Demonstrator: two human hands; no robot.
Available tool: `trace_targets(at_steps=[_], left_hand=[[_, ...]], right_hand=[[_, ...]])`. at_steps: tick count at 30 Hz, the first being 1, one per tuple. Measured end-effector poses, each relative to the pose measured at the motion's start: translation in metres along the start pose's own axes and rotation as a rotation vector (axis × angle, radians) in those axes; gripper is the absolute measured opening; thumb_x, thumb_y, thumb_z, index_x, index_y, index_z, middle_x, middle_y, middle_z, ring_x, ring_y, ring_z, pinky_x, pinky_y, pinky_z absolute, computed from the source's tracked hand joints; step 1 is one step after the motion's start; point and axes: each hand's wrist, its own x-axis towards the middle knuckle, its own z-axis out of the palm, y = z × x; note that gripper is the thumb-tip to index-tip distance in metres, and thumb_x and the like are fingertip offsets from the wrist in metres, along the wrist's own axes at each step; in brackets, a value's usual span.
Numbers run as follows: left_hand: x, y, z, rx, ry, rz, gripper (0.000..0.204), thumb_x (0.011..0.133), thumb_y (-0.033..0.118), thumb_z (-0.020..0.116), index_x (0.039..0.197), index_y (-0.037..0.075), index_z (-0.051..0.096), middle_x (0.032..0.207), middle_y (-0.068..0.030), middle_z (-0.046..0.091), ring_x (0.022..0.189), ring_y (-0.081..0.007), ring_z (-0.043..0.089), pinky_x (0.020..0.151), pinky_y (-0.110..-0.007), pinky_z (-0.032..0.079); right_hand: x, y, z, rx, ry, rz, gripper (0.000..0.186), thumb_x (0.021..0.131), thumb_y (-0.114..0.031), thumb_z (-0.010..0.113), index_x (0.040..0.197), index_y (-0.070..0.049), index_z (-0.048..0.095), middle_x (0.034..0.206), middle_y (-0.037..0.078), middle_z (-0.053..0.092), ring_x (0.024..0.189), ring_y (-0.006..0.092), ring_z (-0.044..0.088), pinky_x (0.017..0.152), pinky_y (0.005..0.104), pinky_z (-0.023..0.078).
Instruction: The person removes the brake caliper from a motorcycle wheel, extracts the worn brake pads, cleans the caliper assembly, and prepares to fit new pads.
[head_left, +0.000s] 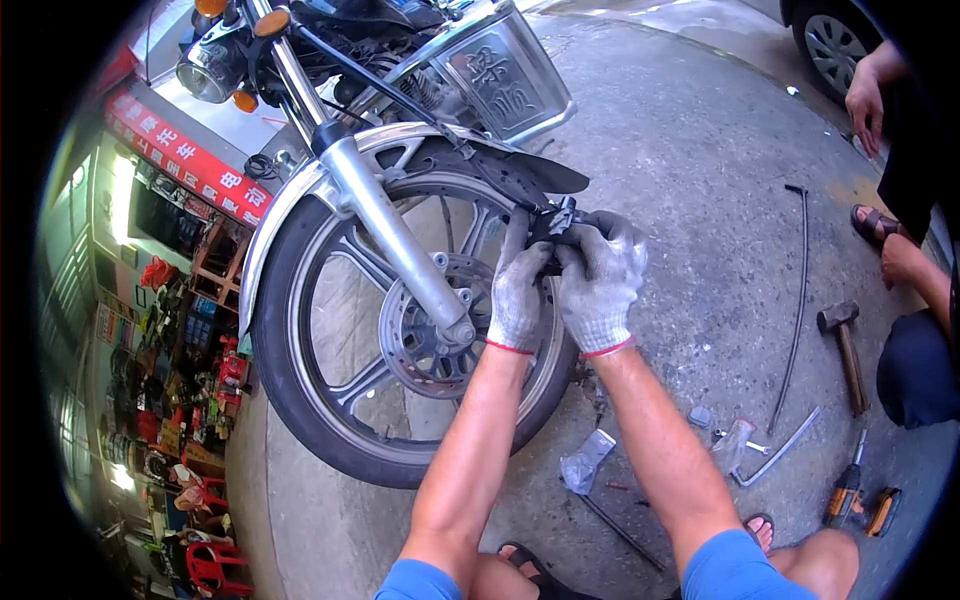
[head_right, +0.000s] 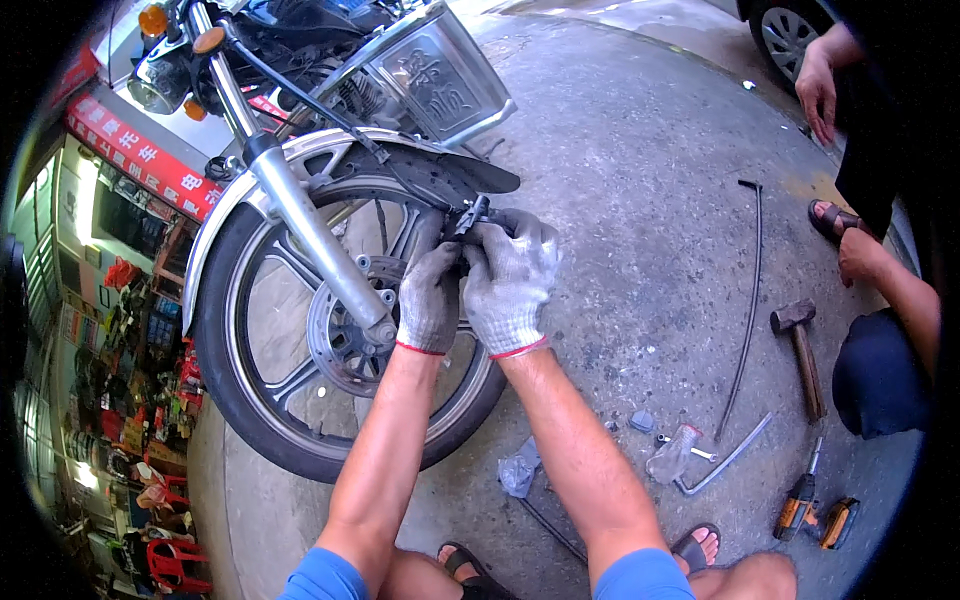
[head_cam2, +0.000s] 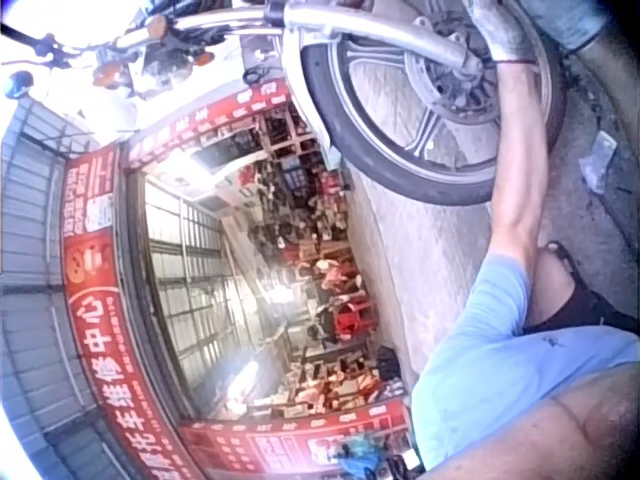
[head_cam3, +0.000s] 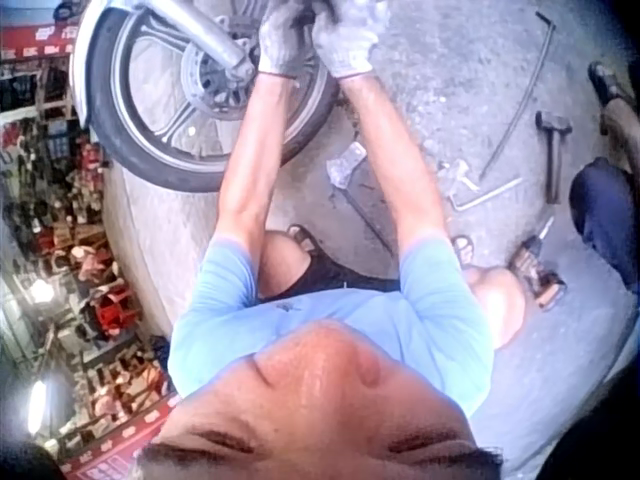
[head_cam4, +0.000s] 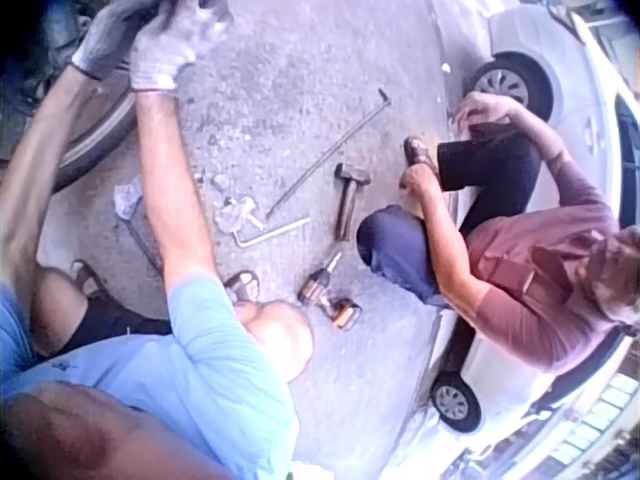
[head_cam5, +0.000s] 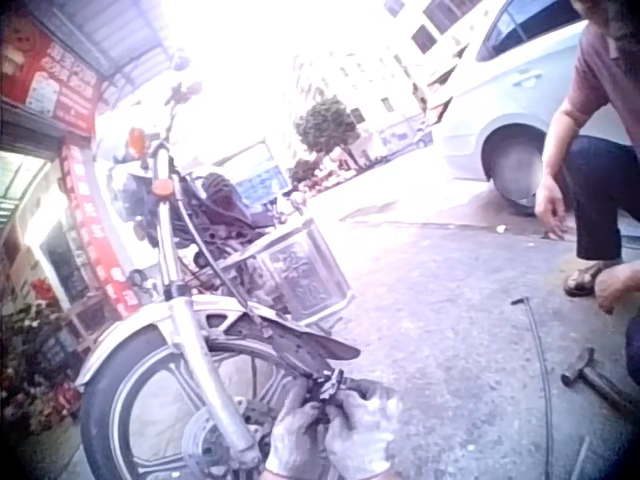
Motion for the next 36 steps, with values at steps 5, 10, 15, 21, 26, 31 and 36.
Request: trace_targets(at_steps=[5,10,15,21,26,31,36], left_hand=[[-0.002,-0.007,-0.002,0.112,0.078,0.012,0.061,0.09,0.002,0.046,0.149,0.0,0.03,0.134,-0.0122,0.052,0.116,-0.0189,0.053,0.103,-0.032,0.041],[-0.003,-0.009,-0.002,0.198,0.115,0.055,0.06,0.091,0.0,0.046,0.149,-0.001,0.031,0.134,-0.012,0.052,0.117,-0.0184,0.052,0.102,-0.031,0.042],[-0.002,-0.012,-0.003,0.241,0.119,0.11,0.058,0.091,-0.001,0.045,0.148,-0.002,0.032,0.132,-0.0123,0.053,0.115,-0.0183,0.053,0.102,-0.031,0.042],[0.002,-0.019,-0.009,0.409,0.156,0.17,0.054,0.093,0.001,0.044,0.147,-0.001,0.034,0.13,-0.0124,0.055,0.114,-0.0183,0.054,0.101,-0.032,0.042],[0.0,-0.013,-0.005,0.291,0.141,0.123,0.047,0.094,0.0,0.043,0.141,0.001,0.043,0.126,-0.0111,0.058,0.111,-0.0185,0.056,0.098,-0.031,0.045],[-0.005,-0.004,-0.002,0.109,0.084,0.072,0.041,0.095,0.01,0.05,0.135,0.002,0.05,0.121,-0.0104,0.061,0.11,-0.02,0.058,0.096,-0.035,0.047],[-0.004,0.007,-0.001,-0.146,0.002,0.065,0.041,0.094,0.008,0.048,0.134,-0.003,0.048,0.122,-0.0142,0.061,0.109,-0.0237,0.06,0.095,-0.037,0.048]], right_hand=[[0.0,-0.002,0.001,-0.006,0.052,-0.002,0.019,0.07,-0.006,0.069,0.088,-0.012,0.067,0.101,0.01,0.058,0.097,0.0324,0.052,0.083,0.0469,0.041],[-0.001,-0.006,0.002,-0.023,0.056,0.003,0.019,0.069,-0.007,0.07,0.087,-0.013,0.067,0.101,0.009,0.058,0.098,0.032,0.052,0.083,0.0464,0.041],[0.001,-0.006,0.0,-0.041,0.013,0.023,0.018,0.069,-0.008,0.07,0.086,-0.013,0.067,0.101,0.01,0.058,0.097,0.0322,0.052,0.084,0.0469,0.041],[0.002,-0.012,0.0,-0.069,0.064,0.026,0.015,0.069,-0.008,0.069,0.083,-0.013,0.067,0.101,0.009,0.059,0.096,0.0319,0.052,0.084,0.0467,0.04],[0.003,-0.019,-0.003,-0.093,0.013,0.032,0.013,0.07,-0.011,0.069,0.083,-0.014,0.068,0.101,0.008,0.06,0.096,0.0314,0.052,0.083,0.0465,0.04],[0.008,-0.016,-0.031,0.363,-0.048,0.064,0.021,0.074,0.004,0.06,0.089,-0.008,0.067,0.105,0.013,0.059,0.104,0.0327,0.056,0.091,0.0424,0.046],[-0.012,-0.015,-0.059,0.729,-0.088,0.456,0.029,0.08,0.008,0.057,0.109,0.002,0.058,0.112,0.014,0.056,0.103,0.0233,0.057,0.092,0.0343,0.047]])
